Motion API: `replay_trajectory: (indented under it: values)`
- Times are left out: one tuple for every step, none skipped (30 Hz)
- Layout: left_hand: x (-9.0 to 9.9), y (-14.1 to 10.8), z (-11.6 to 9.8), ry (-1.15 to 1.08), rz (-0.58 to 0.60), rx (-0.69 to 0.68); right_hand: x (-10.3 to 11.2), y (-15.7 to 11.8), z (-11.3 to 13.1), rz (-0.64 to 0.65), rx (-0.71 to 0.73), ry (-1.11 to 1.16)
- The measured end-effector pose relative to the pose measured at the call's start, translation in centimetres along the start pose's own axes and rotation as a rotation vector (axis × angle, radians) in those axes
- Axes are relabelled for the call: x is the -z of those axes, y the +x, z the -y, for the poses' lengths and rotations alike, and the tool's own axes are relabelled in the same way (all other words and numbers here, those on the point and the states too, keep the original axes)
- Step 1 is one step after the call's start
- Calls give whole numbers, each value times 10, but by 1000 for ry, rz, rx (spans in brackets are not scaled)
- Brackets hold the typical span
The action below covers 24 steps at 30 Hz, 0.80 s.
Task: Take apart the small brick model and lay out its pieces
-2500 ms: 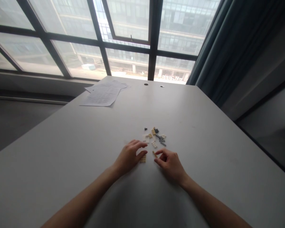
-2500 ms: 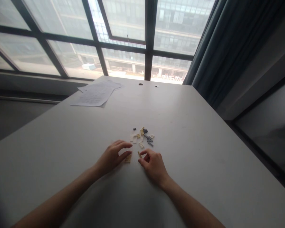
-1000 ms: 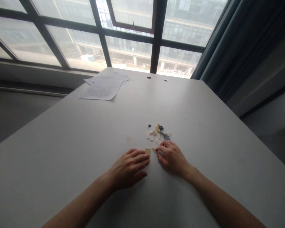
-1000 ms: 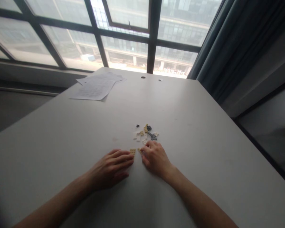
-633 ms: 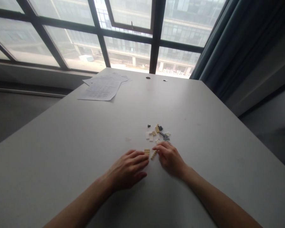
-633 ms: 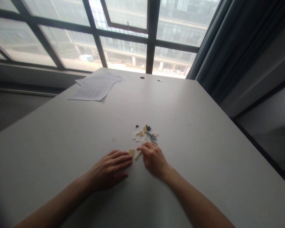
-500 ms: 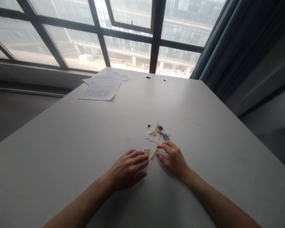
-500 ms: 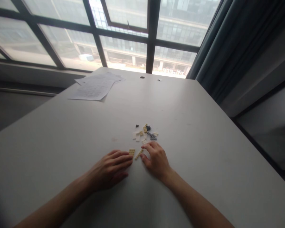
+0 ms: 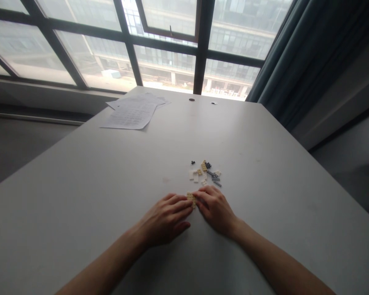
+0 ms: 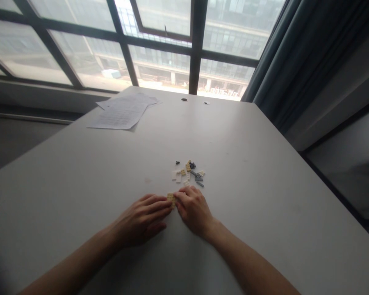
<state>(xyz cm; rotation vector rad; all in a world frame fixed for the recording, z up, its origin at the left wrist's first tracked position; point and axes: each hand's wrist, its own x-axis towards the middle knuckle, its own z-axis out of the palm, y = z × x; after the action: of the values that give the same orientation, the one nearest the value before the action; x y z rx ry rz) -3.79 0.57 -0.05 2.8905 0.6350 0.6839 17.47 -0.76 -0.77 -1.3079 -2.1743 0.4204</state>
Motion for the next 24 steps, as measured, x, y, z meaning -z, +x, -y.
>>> replay_trajectory:
  values:
    - [0,0,0,3,2,0,0,0,0,4,5,3]
    - [-1,-1,0,5,2,1,0,0,0,4,9,6]
    - [-1,-1,1,6,-1,3,0,1,0,5,10,8]
    - [-1,-1,1,7,-4,6,-1,1,0,5,11,11]
    - [-1,-1,1,9,-9,7,-1,1,0,2,10,11]
    - [-1,-1,1,11,-12,8,-1,2,0,0,8,12]
    - [0,-1,1,14,-15,7,-2,2,0,-1,7,12]
    - [0,-1,0,16,-14,6,-2,2,0,0,7,13]
    - [0,-1,0,19,-13,5,-2,2,0,3,8,14]
    - [0,-1,0,22,-11,5,-2,3,0,5,9,13]
    - [-1,-1,0,25,-10,4,-2,3,0,7,11,12]
    - [-1,-1,0,27,-8,5,-3,3,0,8,13,10]
    - [-2,-2,0,29,-7,7,-3,3,0,7,14,9]
    - [-2,-2,1,30,-5,10,-3,3,0,5,15,8]
    - [-2,-2,1,31,-4,12,-3,3,0,3,16,7]
    - [-3,-2,1,31,-1,16,-3,3,0,0,18,7]
    - [-3,-2,1,29,2,20,-3,3,0,-2,21,6]
    - [-2,-2,1,27,4,24,-3,2,0,-4,23,4]
    - [-2,-2,1,25,2,26,-3,2,0,-6,27,1]
    - [-2,-1,1,22,-2,27,-3,2,1,-7,29,-2]
    - [-1,-1,1,21,-7,26,-3,2,1,-8,31,-5]
    - [-1,0,0,19,-12,26,-2,2,1,-9,31,-10]
    - [0,0,0,19,-15,24,-2,2,1,-8,30,-15]
    - [0,0,0,18,-14,24,-2,2,2,-9,29,-20]
